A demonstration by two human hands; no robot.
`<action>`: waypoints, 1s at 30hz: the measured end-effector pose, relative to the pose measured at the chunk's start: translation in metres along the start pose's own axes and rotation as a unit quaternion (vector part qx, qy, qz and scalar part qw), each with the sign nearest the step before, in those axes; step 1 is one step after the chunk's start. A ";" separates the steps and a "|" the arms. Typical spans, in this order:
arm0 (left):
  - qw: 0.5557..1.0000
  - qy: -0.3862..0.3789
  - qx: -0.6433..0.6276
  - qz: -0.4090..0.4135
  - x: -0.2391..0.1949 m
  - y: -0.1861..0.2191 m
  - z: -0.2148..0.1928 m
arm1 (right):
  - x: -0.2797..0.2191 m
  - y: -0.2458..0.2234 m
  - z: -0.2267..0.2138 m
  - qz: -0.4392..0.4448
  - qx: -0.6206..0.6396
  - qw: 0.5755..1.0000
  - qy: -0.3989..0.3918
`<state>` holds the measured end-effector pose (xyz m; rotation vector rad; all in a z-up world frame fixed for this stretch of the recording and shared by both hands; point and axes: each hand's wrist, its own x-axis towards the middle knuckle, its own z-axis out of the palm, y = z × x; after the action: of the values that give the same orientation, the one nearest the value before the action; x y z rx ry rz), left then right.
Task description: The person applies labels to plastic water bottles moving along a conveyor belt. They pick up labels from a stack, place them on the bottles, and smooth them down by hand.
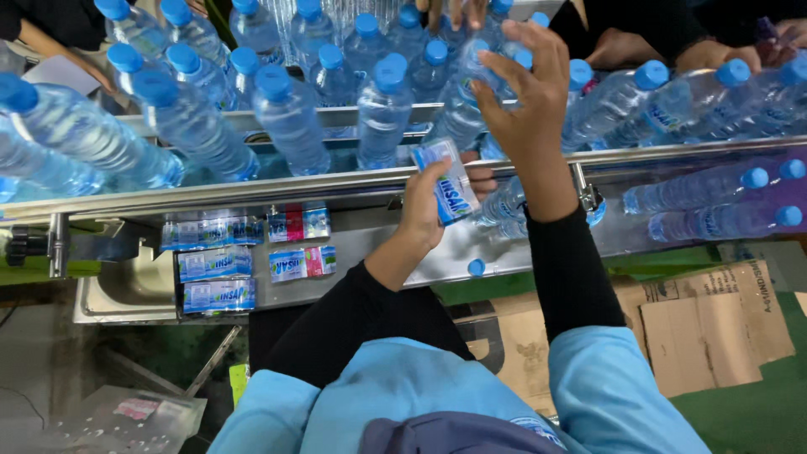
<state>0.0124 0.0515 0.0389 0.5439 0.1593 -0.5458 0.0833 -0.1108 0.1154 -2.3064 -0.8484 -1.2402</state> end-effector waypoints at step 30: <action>1.000 -0.020 0.003 -0.007 -0.013 0.034 -0.030 | 0.005 -0.025 0.011 -0.014 0.055 0.995 0.078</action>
<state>0.0190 0.0979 0.0321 0.5376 0.1225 -0.5702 0.0761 -0.0842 0.1152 -2.0878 -0.8746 -1.3321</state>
